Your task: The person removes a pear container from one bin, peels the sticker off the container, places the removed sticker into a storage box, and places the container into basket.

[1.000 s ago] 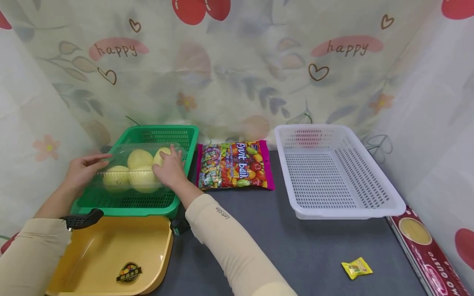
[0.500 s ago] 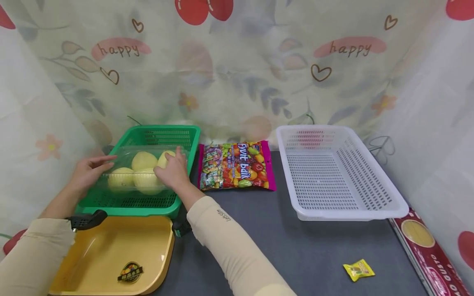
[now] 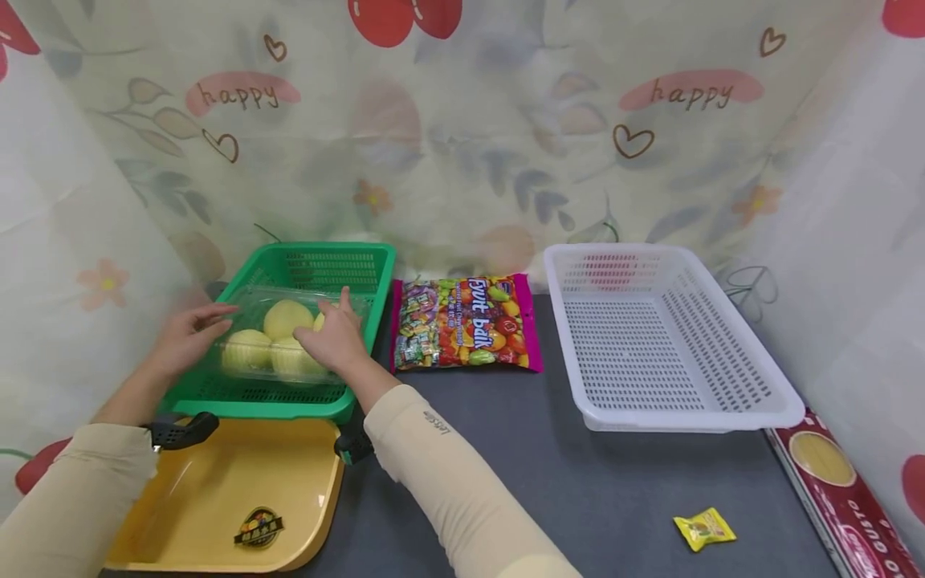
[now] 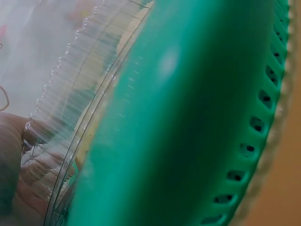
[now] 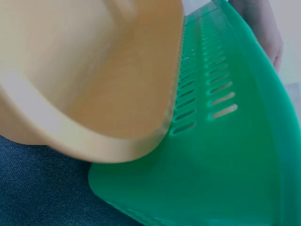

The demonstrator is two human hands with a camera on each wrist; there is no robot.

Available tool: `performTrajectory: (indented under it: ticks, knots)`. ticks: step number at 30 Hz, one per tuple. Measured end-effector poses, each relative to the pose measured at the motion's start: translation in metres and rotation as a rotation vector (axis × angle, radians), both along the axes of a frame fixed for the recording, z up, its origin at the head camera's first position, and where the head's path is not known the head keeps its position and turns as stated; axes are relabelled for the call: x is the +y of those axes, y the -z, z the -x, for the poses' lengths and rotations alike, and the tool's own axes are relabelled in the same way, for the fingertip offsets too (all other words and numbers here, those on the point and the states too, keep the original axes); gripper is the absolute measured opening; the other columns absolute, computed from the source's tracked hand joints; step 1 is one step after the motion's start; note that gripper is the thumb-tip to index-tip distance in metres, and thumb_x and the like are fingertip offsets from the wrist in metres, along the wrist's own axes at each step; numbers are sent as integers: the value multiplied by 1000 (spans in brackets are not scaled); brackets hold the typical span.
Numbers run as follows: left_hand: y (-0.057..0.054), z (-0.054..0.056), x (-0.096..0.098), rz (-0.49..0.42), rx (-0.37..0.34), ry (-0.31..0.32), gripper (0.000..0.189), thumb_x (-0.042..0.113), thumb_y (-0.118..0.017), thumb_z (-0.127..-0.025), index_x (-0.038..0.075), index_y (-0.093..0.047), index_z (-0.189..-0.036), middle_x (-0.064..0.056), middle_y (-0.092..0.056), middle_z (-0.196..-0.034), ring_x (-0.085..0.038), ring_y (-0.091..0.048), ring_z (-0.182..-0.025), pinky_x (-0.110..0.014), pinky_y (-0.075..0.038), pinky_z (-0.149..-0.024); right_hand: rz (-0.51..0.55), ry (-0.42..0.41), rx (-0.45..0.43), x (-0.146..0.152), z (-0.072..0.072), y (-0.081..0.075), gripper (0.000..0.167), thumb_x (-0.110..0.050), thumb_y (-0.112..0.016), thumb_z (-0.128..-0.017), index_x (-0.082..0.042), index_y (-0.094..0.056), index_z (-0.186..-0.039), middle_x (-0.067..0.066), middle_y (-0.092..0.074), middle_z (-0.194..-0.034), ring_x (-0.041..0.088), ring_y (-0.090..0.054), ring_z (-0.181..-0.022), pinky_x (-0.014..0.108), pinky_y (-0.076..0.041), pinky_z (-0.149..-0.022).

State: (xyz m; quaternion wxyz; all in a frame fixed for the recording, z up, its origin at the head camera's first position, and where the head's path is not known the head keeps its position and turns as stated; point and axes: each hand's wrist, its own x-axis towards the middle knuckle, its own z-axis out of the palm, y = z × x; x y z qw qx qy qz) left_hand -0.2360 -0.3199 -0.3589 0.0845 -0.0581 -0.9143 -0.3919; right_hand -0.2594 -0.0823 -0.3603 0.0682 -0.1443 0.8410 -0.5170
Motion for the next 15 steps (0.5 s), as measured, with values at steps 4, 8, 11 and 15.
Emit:
performTrajectory:
  ticks: [4,8,11,15]
  knots:
    - [3,1,0,-30,20,50,35,4,-44,-97,-18,-47,-123,-40,-31,-138,-55,-29,-127,-65,-31,-99,0,-28,14,-1,-2,0,60,-24,-57,-85,-7,-41,-140,9,-3,-158,36,-11,-143,54,-10,-115]
    - [4,1,-2,-31,26,78,34,1,-42,-97,-19,-46,-123,-41,-28,-138,-56,-24,-129,-67,-27,-100,34,-22,8,-1,-3,-2,58,-24,-58,-85,-8,-43,-139,8,-3,-158,36,-11,-143,54,-10,-116]
    - [4,0,-2,-11,-4,98,35,2,-38,-98,-19,-43,-126,-41,-24,-140,-56,-20,-131,-68,-24,-101,51,-22,3,0,-3,-2,57,-24,-58,-85,-9,-44,-139,8,-4,-158,38,-11,-142,54,-12,-115]
    - [4,-1,-2,18,-28,112,36,4,-35,-99,-18,-41,-127,-41,-22,-141,-55,-18,-131,-68,-21,-102,54,-32,3,0,-3,-2,57,-23,-58,-86,-8,-44,-139,8,-4,-158,39,-10,-142,54,-13,-115]
